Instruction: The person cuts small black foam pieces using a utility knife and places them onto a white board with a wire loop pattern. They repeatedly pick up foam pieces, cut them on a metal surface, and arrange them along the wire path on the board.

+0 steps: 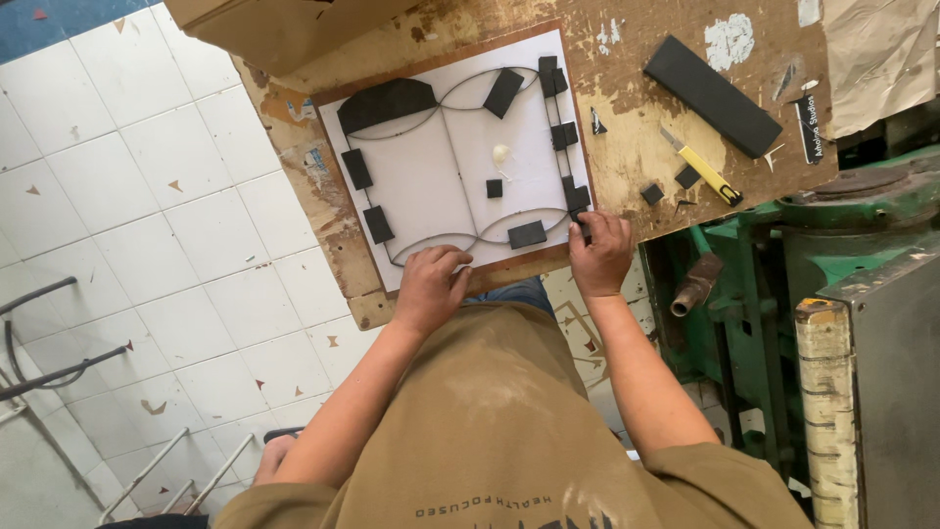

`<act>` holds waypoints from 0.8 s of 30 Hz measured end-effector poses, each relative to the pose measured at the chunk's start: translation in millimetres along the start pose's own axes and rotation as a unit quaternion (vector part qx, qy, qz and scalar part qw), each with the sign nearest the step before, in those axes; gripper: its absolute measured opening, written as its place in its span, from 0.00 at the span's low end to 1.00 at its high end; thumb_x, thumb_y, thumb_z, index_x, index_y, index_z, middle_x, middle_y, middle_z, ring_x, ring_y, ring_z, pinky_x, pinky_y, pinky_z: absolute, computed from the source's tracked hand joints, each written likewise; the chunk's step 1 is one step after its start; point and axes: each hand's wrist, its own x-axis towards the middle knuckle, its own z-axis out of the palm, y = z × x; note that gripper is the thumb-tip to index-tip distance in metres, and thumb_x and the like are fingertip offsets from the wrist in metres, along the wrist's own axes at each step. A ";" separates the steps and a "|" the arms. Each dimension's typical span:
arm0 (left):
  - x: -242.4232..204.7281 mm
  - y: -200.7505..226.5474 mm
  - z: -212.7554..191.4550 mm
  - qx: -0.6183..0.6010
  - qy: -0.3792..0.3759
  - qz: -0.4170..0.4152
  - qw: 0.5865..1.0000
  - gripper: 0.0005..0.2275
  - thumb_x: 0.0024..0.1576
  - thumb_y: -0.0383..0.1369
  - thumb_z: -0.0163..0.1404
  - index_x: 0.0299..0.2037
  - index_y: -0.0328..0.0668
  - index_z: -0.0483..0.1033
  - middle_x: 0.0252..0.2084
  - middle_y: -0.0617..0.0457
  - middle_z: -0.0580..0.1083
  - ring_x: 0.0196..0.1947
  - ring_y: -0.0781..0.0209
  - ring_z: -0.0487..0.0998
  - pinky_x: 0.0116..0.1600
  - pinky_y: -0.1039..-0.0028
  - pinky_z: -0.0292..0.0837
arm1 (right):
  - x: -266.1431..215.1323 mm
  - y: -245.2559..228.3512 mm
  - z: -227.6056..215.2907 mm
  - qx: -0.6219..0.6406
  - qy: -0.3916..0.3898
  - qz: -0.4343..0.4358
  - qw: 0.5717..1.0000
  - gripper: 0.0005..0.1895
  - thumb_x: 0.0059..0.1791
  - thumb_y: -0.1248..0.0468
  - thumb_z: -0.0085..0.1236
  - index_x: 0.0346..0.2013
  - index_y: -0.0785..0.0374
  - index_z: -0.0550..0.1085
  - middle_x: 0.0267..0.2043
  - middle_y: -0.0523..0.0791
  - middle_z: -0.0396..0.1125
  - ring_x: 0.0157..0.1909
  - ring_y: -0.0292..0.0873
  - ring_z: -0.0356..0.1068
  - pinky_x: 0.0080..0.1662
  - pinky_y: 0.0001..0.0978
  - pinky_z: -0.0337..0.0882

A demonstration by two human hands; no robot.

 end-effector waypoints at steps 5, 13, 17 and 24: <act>-2.3 0.0 0.9 -0.001 0.000 -0.006 1.000 0.06 0.56 0.38 0.57 0.42 0.59 0.80 0.40 0.61 0.77 0.43 0.57 0.81 0.54 0.63 0.72 | 1.0 2.9 0.5 0.008 -0.019 0.007 1.000 0.12 0.44 0.62 0.70 0.39 0.51 0.77 0.41 0.43 0.70 0.43 0.52 0.72 0.47 0.45 0.70; -4.3 2.3 3.9 -0.009 -0.014 -0.014 1.000 0.06 0.57 0.38 0.56 0.43 0.60 0.80 0.41 0.61 0.77 0.45 0.57 0.81 0.55 0.63 0.72 | 2.6 4.5 0.7 0.015 -0.041 0.021 0.999 0.13 0.43 0.63 0.70 0.40 0.52 0.76 0.41 0.45 0.69 0.43 0.54 0.73 0.46 0.47 0.71; -4.6 3.9 2.8 -0.004 -0.011 -0.015 1.000 0.06 0.57 0.38 0.56 0.43 0.59 0.80 0.41 0.61 0.78 0.46 0.58 0.81 0.55 0.63 0.72 | 3.5 4.0 -2.7 0.010 -0.046 0.006 0.999 0.16 0.41 0.62 0.72 0.41 0.53 0.76 0.42 0.45 0.69 0.44 0.54 0.72 0.48 0.47 0.71; -4.8 7.7 -10.0 -0.019 -0.026 -0.030 0.999 0.05 0.58 0.37 0.56 0.43 0.56 0.81 0.40 0.58 0.78 0.46 0.55 0.81 0.56 0.60 0.72 | 7.3 -7.6 -11.8 0.034 -0.042 0.004 0.999 0.17 0.40 0.65 0.71 0.40 0.54 0.75 0.42 0.46 0.68 0.43 0.56 0.71 0.47 0.49 0.70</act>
